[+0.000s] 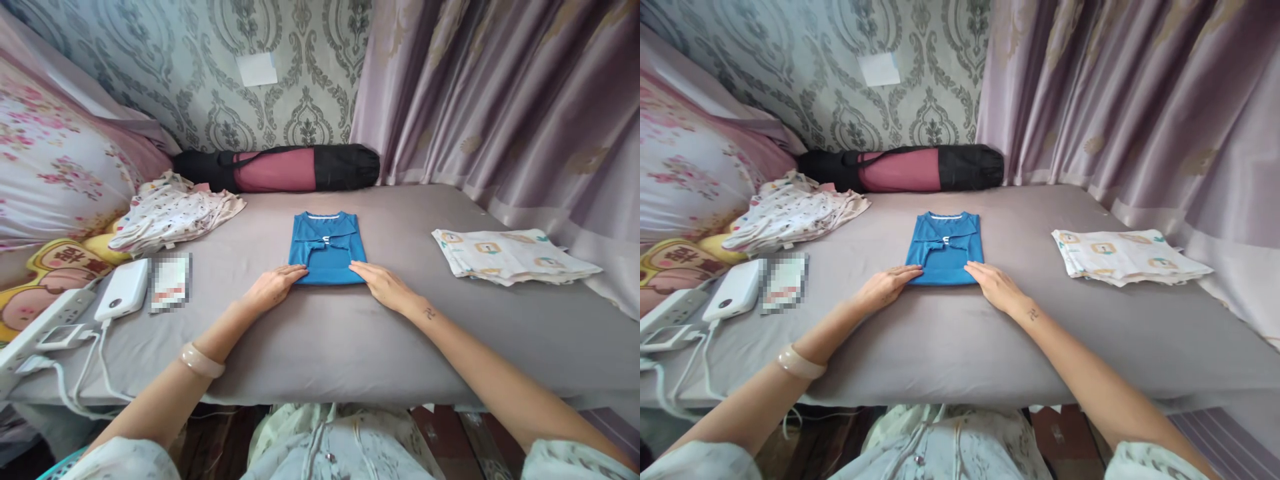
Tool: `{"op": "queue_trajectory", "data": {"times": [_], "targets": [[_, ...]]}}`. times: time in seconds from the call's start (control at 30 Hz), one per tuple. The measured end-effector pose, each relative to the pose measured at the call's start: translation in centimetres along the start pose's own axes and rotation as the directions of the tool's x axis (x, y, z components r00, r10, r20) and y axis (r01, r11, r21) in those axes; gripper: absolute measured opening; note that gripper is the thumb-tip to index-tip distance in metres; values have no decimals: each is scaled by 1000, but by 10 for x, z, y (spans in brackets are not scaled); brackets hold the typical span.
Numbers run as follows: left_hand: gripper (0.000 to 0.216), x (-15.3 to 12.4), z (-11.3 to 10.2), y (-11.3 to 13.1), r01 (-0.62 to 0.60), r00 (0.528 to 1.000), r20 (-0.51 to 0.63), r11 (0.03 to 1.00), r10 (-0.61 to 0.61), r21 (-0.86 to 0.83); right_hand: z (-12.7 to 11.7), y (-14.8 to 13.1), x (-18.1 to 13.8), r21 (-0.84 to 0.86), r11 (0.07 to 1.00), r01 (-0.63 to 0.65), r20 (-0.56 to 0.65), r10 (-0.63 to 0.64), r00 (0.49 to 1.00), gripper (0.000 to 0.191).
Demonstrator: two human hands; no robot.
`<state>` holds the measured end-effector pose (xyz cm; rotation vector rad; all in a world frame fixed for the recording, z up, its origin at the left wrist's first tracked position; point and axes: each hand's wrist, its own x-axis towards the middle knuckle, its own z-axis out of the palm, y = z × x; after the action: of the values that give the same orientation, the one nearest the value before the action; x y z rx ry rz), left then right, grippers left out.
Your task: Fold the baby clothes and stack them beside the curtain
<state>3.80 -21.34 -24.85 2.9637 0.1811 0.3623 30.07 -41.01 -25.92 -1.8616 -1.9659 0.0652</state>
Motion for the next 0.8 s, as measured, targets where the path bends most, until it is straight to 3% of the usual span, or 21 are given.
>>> {"op": "queue_trajectory", "data": {"times": [0.23,0.4,0.5,0.6,0.67,0.73,0.8], "targets": [[49,-6,-24,17,-40,999,-18,998,39,-48,-22,-12,-10,-29,998,50,-3,-50,999,59],[47,-31,-42,48,-97,995,6,989,98,-108,-45,-43,-41,5,996,90,55,-90,994,63],[46,-49,-50,64,-53,997,36,976,62,-212,-60,-59,-59,68,994,80,117,-88,989,63],[39,-54,-52,66,105,994,54,927,-92,-361,-72,-65,-62,169,986,12,164,-40,986,56],[31,-47,-48,61,239,966,30,846,-256,-477,-76,-63,-53,232,969,-82,144,49,988,42],[27,-32,-42,53,323,905,-24,723,-425,-611,-73,-56,-37,280,937,-210,77,196,978,30],[30,-12,-34,44,319,828,-88,594,-554,-739,-66,-45,-18,315,889,-333,-26,359,933,33]]}}
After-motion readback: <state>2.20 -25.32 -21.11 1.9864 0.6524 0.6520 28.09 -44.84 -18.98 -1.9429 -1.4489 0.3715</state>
